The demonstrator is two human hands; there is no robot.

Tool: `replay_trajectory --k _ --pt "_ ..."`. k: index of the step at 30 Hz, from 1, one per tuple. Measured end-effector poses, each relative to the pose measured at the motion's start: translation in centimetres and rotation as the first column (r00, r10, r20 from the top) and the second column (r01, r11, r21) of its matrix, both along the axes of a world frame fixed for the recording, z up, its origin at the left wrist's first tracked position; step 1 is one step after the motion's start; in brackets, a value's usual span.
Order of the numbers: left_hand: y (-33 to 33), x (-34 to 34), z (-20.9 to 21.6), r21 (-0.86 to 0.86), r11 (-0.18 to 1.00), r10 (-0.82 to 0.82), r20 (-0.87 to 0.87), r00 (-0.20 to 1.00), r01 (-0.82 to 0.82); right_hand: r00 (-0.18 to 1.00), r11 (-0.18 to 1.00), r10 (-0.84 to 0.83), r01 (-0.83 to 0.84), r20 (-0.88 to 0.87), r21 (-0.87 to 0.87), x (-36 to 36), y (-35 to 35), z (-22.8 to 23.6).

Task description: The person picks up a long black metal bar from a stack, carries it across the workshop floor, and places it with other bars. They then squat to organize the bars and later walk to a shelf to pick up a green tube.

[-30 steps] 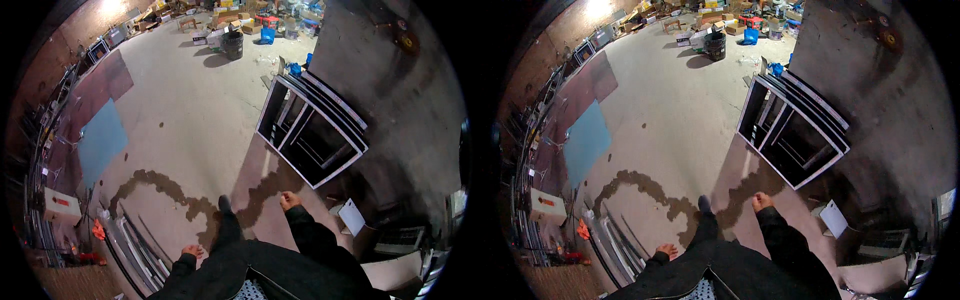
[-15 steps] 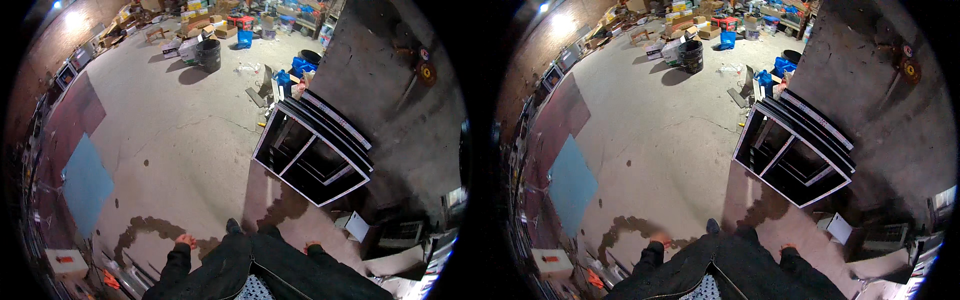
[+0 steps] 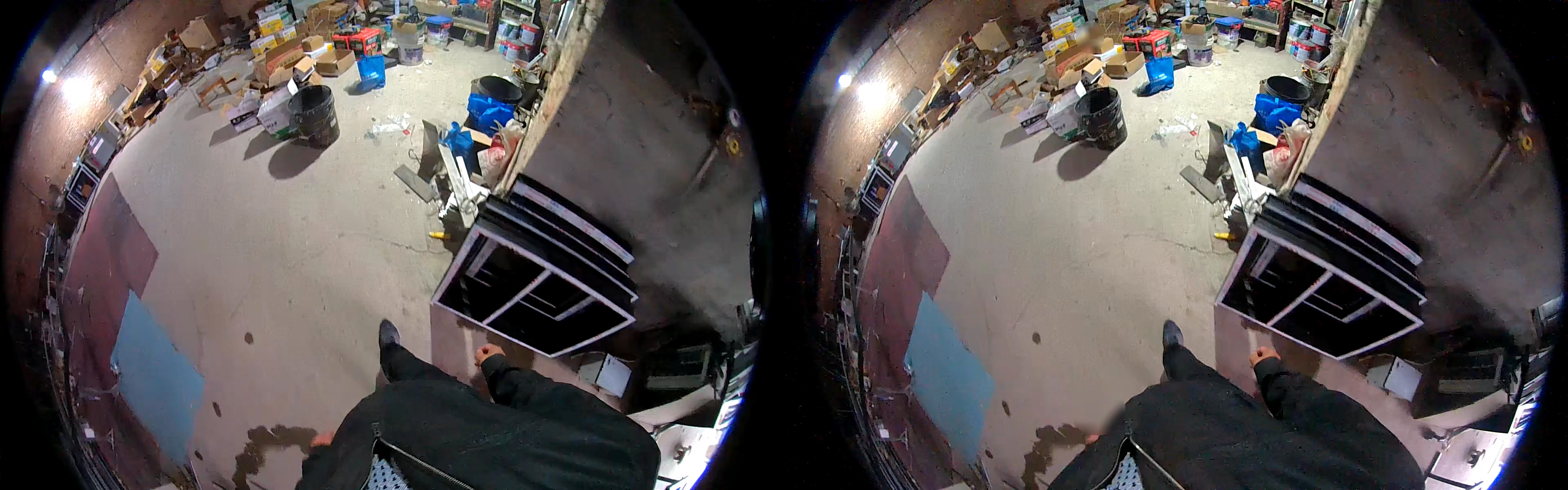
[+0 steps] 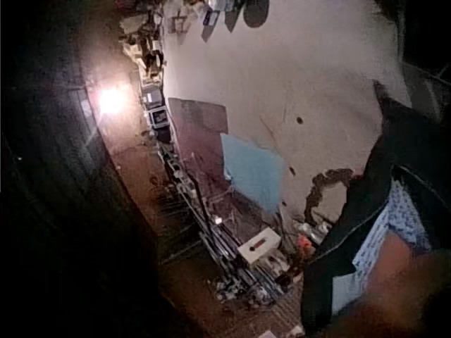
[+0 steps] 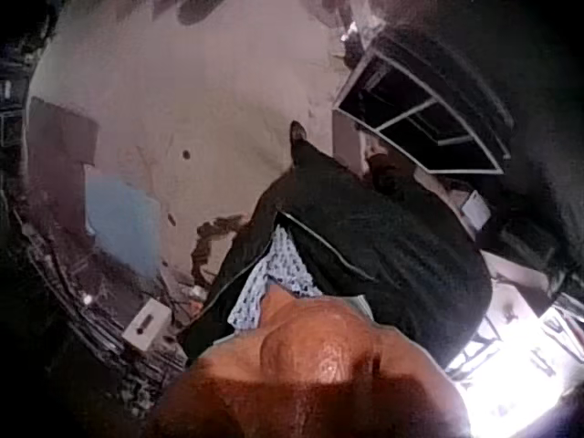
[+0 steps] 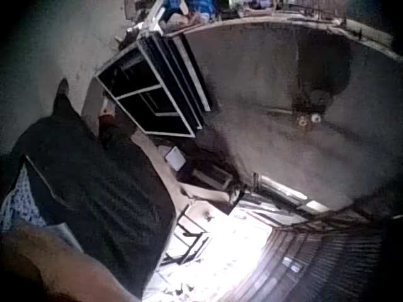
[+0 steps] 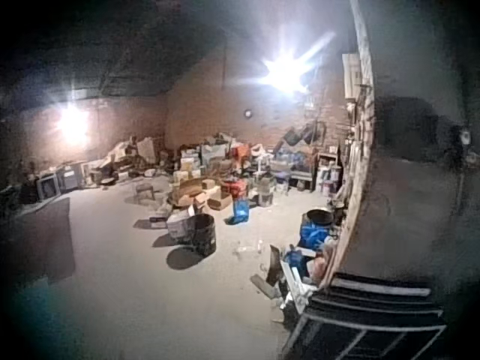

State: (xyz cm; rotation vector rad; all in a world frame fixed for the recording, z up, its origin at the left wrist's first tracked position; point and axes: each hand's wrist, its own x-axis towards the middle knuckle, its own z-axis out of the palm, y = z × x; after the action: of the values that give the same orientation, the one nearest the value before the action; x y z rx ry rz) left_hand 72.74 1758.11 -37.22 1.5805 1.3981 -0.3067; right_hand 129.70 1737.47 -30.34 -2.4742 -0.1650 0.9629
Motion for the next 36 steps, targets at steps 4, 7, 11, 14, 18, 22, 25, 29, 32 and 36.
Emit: replay_trajectory --k 4,7,11,14,18,22,25,29,32,36 --pt "5.0 -2.4 3.1 -0.002 0.968 -0.243 -0.245 0.939 0.250 0.974 0.980 -0.137 0.107 -0.181 -0.168 2.7 12.0 2.5" --pt "12.6 -0.7 4.6 0.001 0.917 -0.382 -0.290 0.878 0.400 0.953 0.957 0.291 -0.289 0.086 -0.035 7.0 19.8 0.3" --pt "22.0 4.2 4.2 0.057 0.869 -0.461 -0.270 0.845 0.492 0.945 0.948 0.291 -0.306 0.146 0.086 11.5 36.2 7.1" --pt "27.6 9.5 1.4 -0.302 0.793 0.601 0.244 0.761 -0.529 0.966 0.926 0.215 -0.248 0.141 0.283 14.0 43.5 10.8" --pt "38.3 14.7 -0.7 -0.493 0.435 0.886 0.084 0.457 -0.754 0.980 0.921 0.139 -0.180 0.141 0.346 17.4 48.5 8.3" --pt "50.5 17.2 -4.0 -0.448 0.591 0.788 0.143 0.599 -0.671 0.969 0.986 0.077 -0.110 0.235 0.129 20.5 45.9 1.1" --pt "60.6 19.9 -2.0 -0.438 0.716 0.591 -0.033 0.806 -0.543 0.967 0.943 -0.257 0.250 -0.002 -0.219 21.4 44.2 -2.5" --pt "73.4 34.2 6.0 -0.401 0.741 0.556 -0.085 0.827 -0.539 0.822 0.825 -0.564 0.565 -0.083 -0.015 21.6 42.8 -6.0" --pt "82.2 44.1 12.0 -0.451 0.745 0.579 0.069 0.812 -0.492 0.733 0.734 -0.660 0.676 -0.165 0.063 22.6 51.2 4.1" --pt "89.4 56.8 15.4 -0.388 0.809 0.553 0.250 0.795 -0.441 0.745 0.746 -0.648 0.663 -0.159 0.064 26.5 56.5 4.2"
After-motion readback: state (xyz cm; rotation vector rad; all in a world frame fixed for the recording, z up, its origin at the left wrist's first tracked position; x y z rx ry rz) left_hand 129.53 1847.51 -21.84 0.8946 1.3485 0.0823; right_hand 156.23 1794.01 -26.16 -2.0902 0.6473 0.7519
